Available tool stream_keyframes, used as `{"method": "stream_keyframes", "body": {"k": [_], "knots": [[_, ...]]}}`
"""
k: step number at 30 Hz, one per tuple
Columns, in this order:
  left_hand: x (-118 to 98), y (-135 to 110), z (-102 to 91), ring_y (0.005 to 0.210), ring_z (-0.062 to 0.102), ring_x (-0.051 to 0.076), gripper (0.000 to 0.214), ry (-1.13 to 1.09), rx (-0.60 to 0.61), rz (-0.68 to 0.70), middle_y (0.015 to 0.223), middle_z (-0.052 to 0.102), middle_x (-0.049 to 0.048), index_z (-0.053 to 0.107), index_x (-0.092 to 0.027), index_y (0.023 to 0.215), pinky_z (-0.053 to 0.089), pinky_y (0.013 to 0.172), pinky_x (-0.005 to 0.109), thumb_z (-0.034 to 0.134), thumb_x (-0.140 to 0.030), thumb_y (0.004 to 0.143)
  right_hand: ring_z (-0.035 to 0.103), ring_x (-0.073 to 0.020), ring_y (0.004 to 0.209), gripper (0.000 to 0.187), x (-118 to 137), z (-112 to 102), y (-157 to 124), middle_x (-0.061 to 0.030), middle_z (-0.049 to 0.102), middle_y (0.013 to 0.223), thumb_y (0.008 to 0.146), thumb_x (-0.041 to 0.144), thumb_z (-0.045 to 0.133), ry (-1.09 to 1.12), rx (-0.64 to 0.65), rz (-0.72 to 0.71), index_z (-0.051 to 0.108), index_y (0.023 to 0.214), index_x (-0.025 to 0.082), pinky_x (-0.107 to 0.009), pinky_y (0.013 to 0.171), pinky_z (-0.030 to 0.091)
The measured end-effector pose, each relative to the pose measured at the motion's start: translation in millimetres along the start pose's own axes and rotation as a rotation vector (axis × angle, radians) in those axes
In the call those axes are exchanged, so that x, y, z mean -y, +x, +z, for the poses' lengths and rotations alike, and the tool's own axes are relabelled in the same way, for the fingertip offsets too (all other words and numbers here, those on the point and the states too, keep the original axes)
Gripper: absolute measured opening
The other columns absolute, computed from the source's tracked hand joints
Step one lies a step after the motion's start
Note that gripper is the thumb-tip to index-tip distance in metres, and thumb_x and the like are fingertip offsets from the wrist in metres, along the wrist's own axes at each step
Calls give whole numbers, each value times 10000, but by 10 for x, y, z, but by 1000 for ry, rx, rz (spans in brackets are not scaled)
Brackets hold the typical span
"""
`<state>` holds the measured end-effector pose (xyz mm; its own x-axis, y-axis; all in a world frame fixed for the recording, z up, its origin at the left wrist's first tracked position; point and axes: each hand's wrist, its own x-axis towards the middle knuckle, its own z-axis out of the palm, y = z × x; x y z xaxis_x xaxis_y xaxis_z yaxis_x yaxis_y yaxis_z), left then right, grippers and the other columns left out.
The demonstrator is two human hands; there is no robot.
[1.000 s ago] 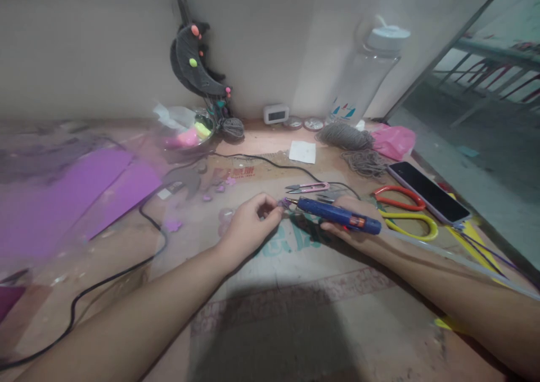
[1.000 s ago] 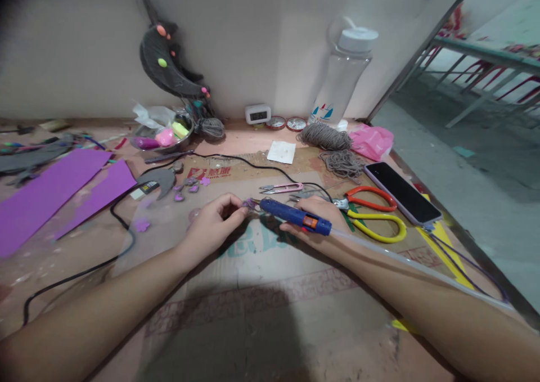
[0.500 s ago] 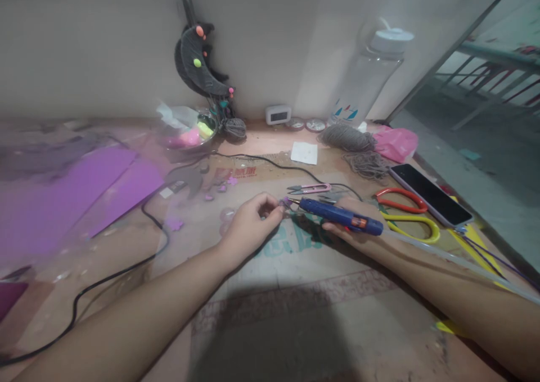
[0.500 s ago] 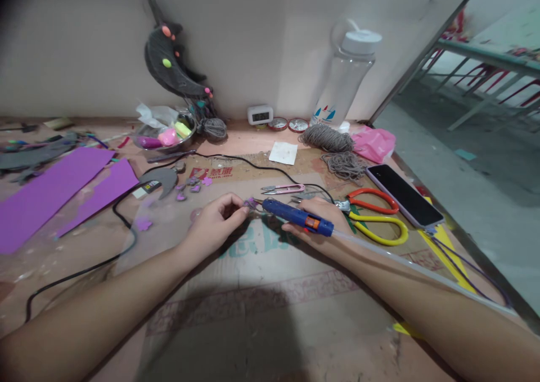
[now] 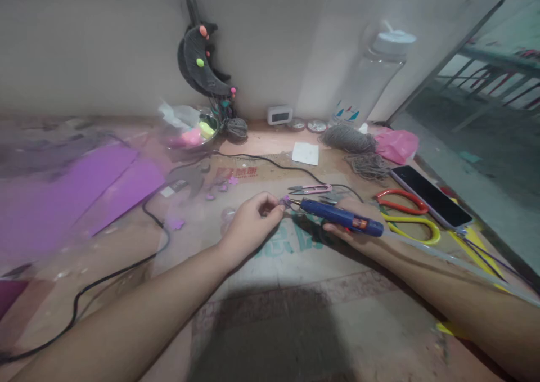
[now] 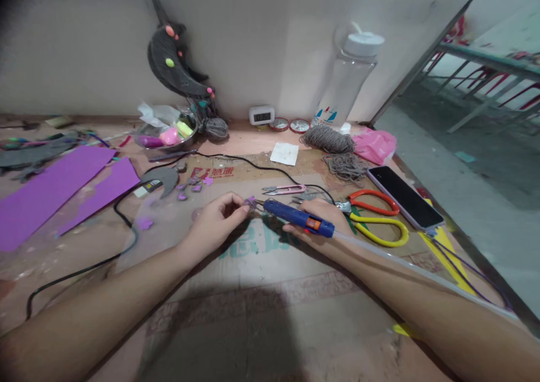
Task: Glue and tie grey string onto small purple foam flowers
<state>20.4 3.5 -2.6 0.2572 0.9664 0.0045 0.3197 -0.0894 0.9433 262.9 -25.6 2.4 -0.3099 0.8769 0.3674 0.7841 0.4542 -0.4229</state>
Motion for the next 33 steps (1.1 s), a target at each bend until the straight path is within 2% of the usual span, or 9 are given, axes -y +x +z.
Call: {"method": "stream_keyframes", "body": {"k": [9,12,16,19,22,25,29,33], "knots": [[41,9,7,668,517,123,146,-18,-2,-2,716,587,-22,569,-181,763,361,625,239,575,-306,839,548,-193,575,301,-25,41,-6,-36,577,601,812,514,650,92,-79,-71,580,695,246,-350,521,432],[71,14,12,669,523,123,162,-33,-5,6,717,590,-22,571,-183,770,362,619,234,577,-325,847,586,-194,604,270,18,-20,-16,-31,620,666,821,490,645,203,-109,30,592,760,232,-339,544,458],[126,19,25,684,546,133,182,-39,-12,16,721,615,-13,576,-185,782,373,624,232,580,-352,854,654,-199,735,166,97,-152,31,-20,683,784,867,408,601,405,-138,191,586,857,242,-335,679,518],[150,26,35,703,557,146,203,-40,-14,25,733,636,1,575,-187,776,375,613,230,577,-375,854,654,-195,774,238,174,-267,127,-32,694,801,909,433,513,459,-199,262,608,802,243,-332,746,523],[151,33,40,661,526,136,211,-19,-7,21,703,617,-8,572,-187,770,347,576,223,577,-382,850,654,-210,845,311,232,-363,216,-47,706,838,917,450,479,429,-228,322,654,773,237,-333,790,519],[140,34,41,651,509,133,215,-6,-2,36,688,591,-11,567,-185,757,335,564,221,568,-379,850,660,-225,909,288,194,-396,252,-53,727,916,895,458,529,370,-249,384,700,898,226,-352,840,507],[119,30,42,669,508,139,208,-5,28,38,698,572,-9,556,-182,759,365,608,234,554,-369,849,671,-256,921,387,-25,-382,293,-63,736,965,805,530,639,285,-224,455,706,1019,215,-363,792,520],[91,22,48,671,503,143,213,22,30,28,683,544,-15,537,-183,742,365,621,242,542,-371,842,678,-273,809,502,-299,-397,485,-84,737,849,714,630,683,66,-152,687,738,959,196,-335,676,509]]}}
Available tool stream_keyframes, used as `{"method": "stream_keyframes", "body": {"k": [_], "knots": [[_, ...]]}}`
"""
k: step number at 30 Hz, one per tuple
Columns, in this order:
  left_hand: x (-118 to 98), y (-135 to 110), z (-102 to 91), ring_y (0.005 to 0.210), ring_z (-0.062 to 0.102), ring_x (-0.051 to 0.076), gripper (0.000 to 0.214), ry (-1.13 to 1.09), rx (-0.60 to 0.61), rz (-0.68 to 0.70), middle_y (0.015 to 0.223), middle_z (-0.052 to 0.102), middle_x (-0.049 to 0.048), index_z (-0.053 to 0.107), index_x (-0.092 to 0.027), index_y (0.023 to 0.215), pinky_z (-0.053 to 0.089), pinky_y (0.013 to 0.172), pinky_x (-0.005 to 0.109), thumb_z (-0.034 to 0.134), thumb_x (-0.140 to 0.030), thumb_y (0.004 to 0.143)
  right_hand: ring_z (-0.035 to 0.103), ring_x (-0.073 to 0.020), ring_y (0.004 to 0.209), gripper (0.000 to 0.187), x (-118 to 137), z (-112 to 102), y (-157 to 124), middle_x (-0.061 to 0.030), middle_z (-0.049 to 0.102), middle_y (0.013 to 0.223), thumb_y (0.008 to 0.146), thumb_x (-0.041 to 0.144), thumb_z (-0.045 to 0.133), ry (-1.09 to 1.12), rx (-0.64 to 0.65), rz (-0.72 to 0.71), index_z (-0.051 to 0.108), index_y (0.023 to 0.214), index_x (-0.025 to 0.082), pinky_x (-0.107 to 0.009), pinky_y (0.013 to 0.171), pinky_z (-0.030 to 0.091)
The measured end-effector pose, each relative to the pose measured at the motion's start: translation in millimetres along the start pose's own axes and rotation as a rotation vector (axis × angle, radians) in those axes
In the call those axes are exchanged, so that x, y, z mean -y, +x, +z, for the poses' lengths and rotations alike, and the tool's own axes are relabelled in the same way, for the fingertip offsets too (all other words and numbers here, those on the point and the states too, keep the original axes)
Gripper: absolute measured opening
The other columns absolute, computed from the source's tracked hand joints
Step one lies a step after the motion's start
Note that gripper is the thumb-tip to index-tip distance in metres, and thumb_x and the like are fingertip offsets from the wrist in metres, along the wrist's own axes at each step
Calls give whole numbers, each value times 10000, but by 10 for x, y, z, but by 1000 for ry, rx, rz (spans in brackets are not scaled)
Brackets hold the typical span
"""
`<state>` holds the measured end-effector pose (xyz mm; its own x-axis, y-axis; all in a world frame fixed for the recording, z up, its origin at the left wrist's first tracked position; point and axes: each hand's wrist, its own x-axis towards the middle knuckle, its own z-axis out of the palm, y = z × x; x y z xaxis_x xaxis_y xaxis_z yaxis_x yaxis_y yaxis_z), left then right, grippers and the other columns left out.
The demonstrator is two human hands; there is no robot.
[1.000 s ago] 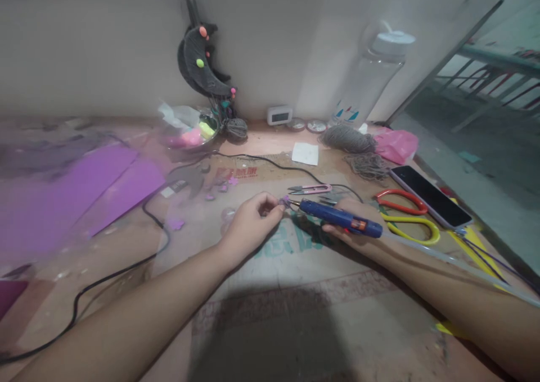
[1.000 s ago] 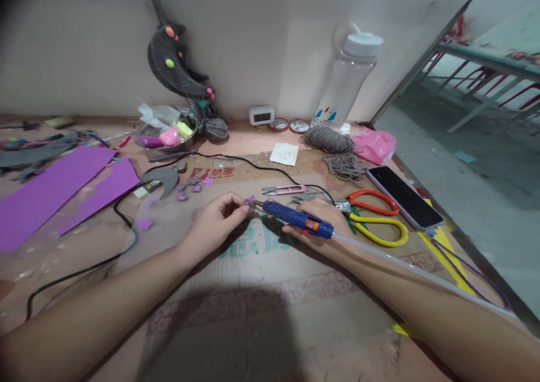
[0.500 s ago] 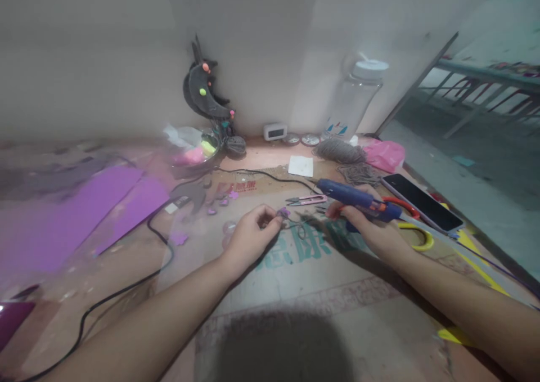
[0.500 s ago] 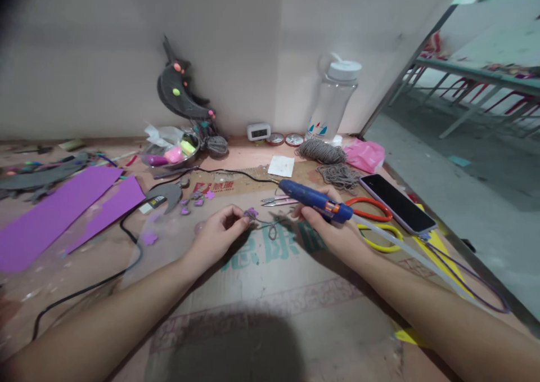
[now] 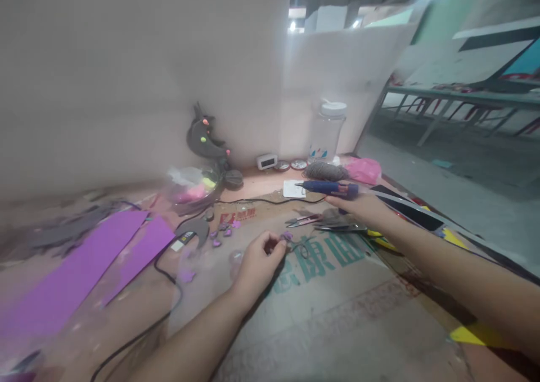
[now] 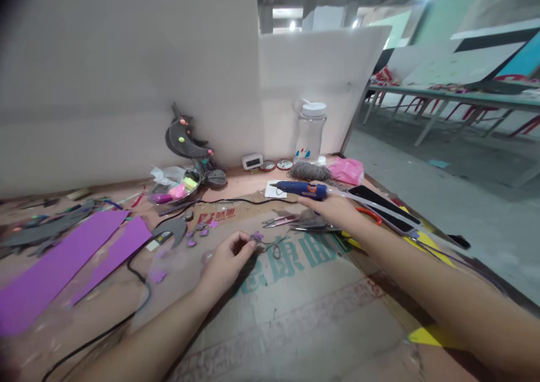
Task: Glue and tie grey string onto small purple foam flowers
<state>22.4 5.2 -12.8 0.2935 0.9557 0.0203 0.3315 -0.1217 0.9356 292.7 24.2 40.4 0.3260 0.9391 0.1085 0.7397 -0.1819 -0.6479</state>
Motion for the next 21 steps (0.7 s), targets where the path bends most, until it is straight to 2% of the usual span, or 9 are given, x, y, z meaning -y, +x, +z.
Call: {"method": "stream_keyframes", "body": {"k": [2,7,10,13,17,21], "knots": [[-12,0,2,654,493,141,211,18,-2,-9,670,531,-19,537,-184,740,353,606,242,537,-370,839,655,-248,670,494,5,25,186,-95,719,734,716,625,680,-60,23,86,745,888,166,-307,563,475],[19,26,10,663,498,142,208,45,-2,28,675,537,-15,554,-180,745,360,615,242,539,-366,837,630,-187,595,383,39,219,527,-69,719,724,765,506,683,14,51,-4,734,907,154,-250,493,449],[82,54,27,645,498,137,211,59,-14,67,670,548,-15,547,-182,749,357,593,235,525,-367,847,668,-196,694,357,16,377,622,-68,741,809,755,464,709,38,42,-67,730,933,155,-248,583,489],[109,62,39,637,525,140,214,86,-19,102,682,590,-5,546,-182,762,374,589,234,501,-366,860,684,-216,784,412,-42,460,674,-96,747,891,767,460,704,56,13,-123,705,1016,131,-280,687,512],[20,2,37,654,548,157,214,148,-46,170,676,588,-6,557,-187,752,388,613,247,504,-365,858,677,-267,918,460,-147,409,626,-164,725,1026,763,427,717,62,-55,-210,673,1088,104,-360,825,502],[-96,-116,46,709,563,178,175,228,-86,272,718,616,9,611,-196,764,404,681,271,538,-338,835,611,-293,1100,410,-278,310,351,-178,677,1161,780,328,697,90,-127,-319,653,1131,121,-420,988,427]]}}
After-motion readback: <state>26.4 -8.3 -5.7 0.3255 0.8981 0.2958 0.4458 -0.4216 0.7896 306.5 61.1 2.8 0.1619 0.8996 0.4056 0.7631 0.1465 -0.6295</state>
